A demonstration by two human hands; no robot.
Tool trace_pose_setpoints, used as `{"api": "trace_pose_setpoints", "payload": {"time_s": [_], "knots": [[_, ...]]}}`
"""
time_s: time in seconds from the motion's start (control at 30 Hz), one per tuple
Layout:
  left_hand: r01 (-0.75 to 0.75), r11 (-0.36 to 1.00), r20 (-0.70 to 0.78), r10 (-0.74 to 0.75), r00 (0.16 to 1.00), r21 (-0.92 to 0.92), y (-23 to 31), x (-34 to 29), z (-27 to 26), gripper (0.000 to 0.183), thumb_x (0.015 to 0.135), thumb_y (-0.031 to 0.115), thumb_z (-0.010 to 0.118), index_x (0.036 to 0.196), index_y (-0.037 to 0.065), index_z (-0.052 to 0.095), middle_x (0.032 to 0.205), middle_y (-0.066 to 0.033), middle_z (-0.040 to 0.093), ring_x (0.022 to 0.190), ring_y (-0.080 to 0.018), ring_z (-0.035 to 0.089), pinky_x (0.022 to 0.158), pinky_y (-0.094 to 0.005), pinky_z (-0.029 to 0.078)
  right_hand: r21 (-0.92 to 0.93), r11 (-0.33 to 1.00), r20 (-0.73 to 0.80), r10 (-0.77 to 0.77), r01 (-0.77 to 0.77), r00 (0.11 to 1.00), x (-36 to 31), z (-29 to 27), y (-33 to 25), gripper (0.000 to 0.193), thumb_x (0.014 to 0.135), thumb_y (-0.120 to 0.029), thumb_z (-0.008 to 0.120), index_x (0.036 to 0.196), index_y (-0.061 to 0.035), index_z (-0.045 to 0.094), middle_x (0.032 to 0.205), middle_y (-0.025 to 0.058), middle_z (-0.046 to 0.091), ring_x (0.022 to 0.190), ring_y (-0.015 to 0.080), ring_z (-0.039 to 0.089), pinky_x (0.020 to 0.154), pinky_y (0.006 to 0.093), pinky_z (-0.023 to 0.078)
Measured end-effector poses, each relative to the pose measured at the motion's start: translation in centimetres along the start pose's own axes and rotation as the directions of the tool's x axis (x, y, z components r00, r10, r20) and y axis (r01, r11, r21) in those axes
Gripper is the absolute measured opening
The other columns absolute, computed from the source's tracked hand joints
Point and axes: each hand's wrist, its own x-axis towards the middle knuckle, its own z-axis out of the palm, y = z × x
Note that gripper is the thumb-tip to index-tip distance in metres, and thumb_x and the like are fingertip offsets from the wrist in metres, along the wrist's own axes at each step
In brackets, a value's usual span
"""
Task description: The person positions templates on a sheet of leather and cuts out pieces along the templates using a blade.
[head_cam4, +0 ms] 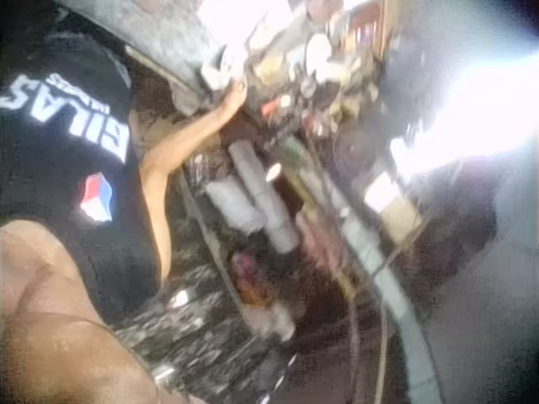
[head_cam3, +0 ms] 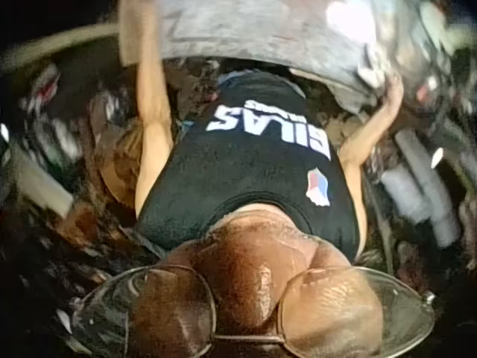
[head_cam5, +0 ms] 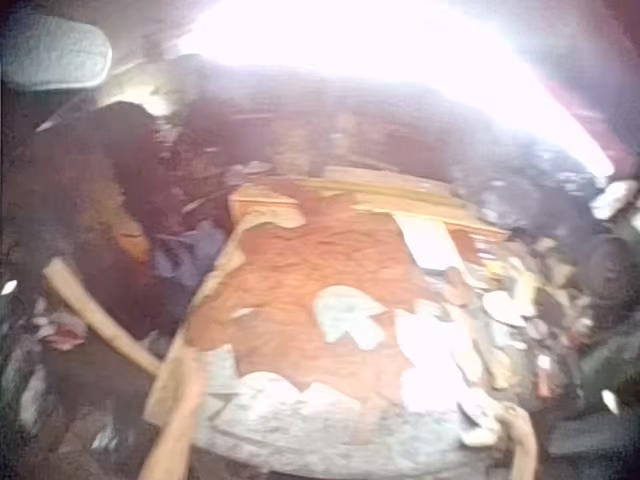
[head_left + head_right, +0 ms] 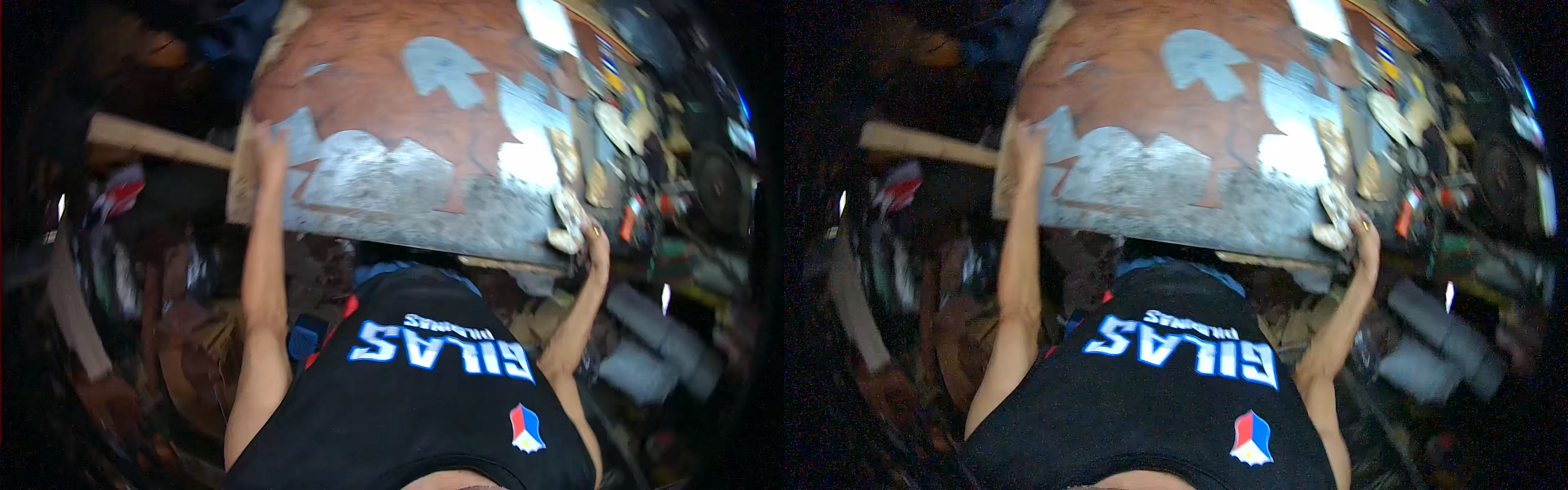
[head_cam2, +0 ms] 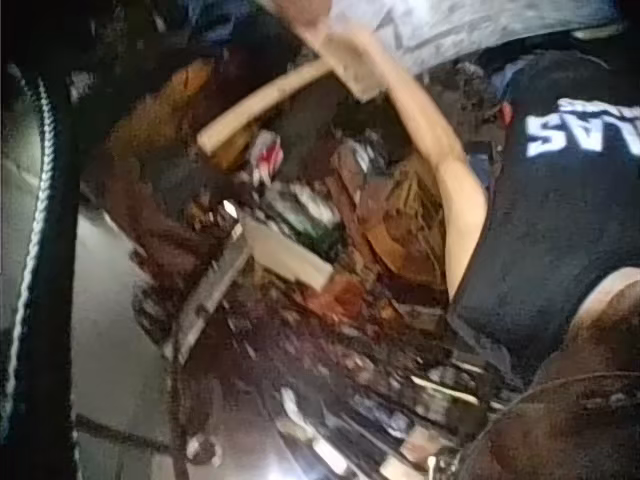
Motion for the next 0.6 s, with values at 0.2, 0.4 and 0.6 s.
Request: {"api": "trace_pose_setpoints", "payload": {"time_s": [0.2,0.4,0.6], "knots": [[0.283,0.485,0.095,-0.375,0.922,-0.827,-7.0,7.0,-0.2,0.043,0.092,0.027,0.062,0.124,-0.001,0.059,0.107,-0.0163,0.068,0.097,-0.0276,0.065,0.081,-0.0423,0.051,0.318,0.947,0.052,0.018,-0.034,0.998,4.7,0.0,-0.7,0.022,0.090,-0.017,0.066,0.109,-0.0073,0.059,0.074,0.0027,0.061,0.058,0.0141,0.060,0.047,0.0296,0.048],[0.552,0.373,0.267,-0.592,0.760,-0.746,-6.9,10.2,-1.6,0.027,0.090,0.032,0.069,0.092,0.007,0.059,0.079,-0.0077,0.060,0.063,-0.0170,0.057,0.048,-0.0303,0.044,0.405,0.913,-0.033,-0.036,0.046,0.999,6.5,3.4,-2.6,0.026,0.087,-0.011,0.066,0.111,-0.0103,0.057,0.082,0.0006,0.063,0.061,0.0140,0.062,0.045,0.0281,0.045],[0.309,0.950,-0.182,-0.295,0.938,0.051,-8.7,11.4,-1.4,0.055,0.083,0.037,0.074,0.122,0.001,0.061,0.118,-0.0196,0.065,0.107,-0.0337,0.063,0.087,-0.0425,0.052,-0.501,0.794,-0.217,-0.500,0.344,0.839,9.2,9.2,-0.9,0.038,0.087,-0.015,0.061,0.122,-0.0021,0.058,0.077,0.0095,0.064,0.059,0.0173,0.060,0.043,0.0304,0.044]]}}
